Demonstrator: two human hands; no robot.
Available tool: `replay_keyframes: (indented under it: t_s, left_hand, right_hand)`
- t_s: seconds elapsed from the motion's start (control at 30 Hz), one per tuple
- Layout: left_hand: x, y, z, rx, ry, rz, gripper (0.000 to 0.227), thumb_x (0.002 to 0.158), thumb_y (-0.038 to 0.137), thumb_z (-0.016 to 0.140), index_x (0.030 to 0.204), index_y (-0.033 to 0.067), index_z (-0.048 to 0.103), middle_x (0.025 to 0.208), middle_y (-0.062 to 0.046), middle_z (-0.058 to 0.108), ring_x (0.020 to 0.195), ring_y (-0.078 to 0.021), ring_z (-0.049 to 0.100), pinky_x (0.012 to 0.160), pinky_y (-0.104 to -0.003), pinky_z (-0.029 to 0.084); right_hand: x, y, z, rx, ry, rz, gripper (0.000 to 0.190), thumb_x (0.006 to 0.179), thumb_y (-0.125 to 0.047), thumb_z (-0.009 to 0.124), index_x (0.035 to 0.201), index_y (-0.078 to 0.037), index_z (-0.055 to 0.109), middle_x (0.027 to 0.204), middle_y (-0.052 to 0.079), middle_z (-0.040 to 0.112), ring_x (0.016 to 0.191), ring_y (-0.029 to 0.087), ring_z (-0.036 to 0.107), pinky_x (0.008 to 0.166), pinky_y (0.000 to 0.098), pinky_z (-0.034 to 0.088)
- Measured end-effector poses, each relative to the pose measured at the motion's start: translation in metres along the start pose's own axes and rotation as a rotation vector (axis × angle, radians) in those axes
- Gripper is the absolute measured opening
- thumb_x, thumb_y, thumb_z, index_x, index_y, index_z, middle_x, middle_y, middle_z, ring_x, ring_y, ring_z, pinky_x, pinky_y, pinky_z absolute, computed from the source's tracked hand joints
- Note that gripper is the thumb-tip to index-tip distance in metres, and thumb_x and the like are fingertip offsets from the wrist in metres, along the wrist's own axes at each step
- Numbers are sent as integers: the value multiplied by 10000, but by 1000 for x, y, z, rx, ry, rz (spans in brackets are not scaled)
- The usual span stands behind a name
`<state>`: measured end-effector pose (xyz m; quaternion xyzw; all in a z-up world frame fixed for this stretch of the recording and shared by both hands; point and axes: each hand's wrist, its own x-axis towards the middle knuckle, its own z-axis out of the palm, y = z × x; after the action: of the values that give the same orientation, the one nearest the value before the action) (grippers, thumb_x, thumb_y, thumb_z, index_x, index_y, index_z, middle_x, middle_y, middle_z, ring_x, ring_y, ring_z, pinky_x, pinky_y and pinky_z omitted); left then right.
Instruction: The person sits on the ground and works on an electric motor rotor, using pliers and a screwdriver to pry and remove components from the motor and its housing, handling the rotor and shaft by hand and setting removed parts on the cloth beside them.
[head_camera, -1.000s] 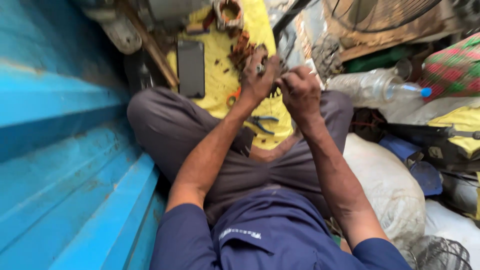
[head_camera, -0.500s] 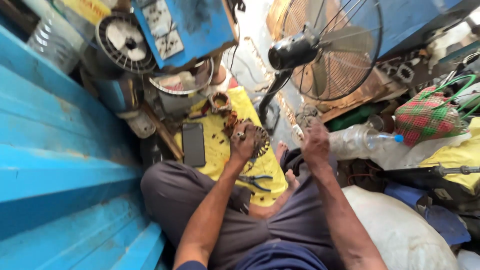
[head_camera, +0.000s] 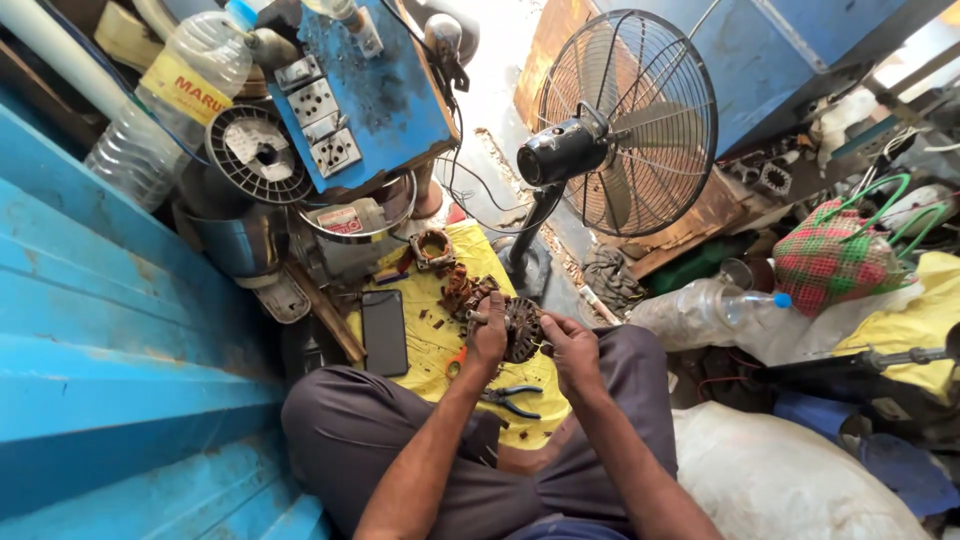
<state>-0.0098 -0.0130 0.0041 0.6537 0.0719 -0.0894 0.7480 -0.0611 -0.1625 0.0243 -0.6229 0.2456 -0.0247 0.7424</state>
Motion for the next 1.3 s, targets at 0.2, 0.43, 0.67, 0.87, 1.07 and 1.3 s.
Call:
replay_keyframes:
  t_s: [0.2, 0.43, 0.67, 0.87, 1.07, 1.3]
  left_hand:
    - [-5, 5, 5, 268, 148, 420, 445, 1065, 415, 545, 1156, -6, 656, 1084, -231, 697, 992, -374, 666, 885, -449, 528]
    - [-18, 22, 3, 433, 133, 439, 595, 1014, 529, 544, 1238, -18, 615, 1154, -276, 639, 1029, -439, 630, 906, -523, 495]
    - [-21, 28, 4, 519, 74, 608, 597, 1038, 520, 545, 1284, -22, 591, 1220, -244, 612, 1111, -419, 581, 971, -527, 463]
    - [-23, 39, -3, 623, 61, 582, 588, 1017, 488, 597, 1312, -20, 570, 1249, -239, 599, 1100, -421, 570, 949, -515, 476]
    - [-23, 42, -5, 634, 44, 555, 626, 1010, 535, 570, 1310, -14, 578, 1259, -247, 592, 1103, -434, 561, 942, -526, 478]
    - [-13, 27, -4, 614, 70, 505, 698, 1006, 582, 539, 1294, -52, 583, 1218, -250, 598, 1117, -427, 565, 969, -536, 466]
  right_hand:
    - [-6, -10, 3, 179, -70, 64, 268, 914, -66, 711, 1160, 33, 675, 1007, 88, 733, 820, 154, 697, 749, 317, 580]
    - [-8, -7, 5, 143, -126, -19, 412, 820, 23, 746, 1194, 5, 576, 1036, 67, 718, 901, 138, 710, 800, 284, 598]
    - [-39, -50, 28, -534, 20, -449, 337, 836, -43, 780, 1158, -67, 679, 1023, 111, 699, 862, 180, 684, 736, 301, 571]
    - [-37, -62, 27, -877, 12, -955, 202, 792, -56, 812, 989, -53, 764, 1080, 135, 664, 934, 261, 647, 780, 374, 542]
    - [-22, -63, 17, -1052, -126, -1155, 174, 803, -81, 808, 949, -76, 714, 981, 52, 671, 930, 258, 642, 788, 408, 514]
    - [-13, -74, 22, -1213, -256, -1283, 155, 859, -92, 724, 945, -61, 599, 946, 108, 615, 895, 307, 612, 774, 439, 477]
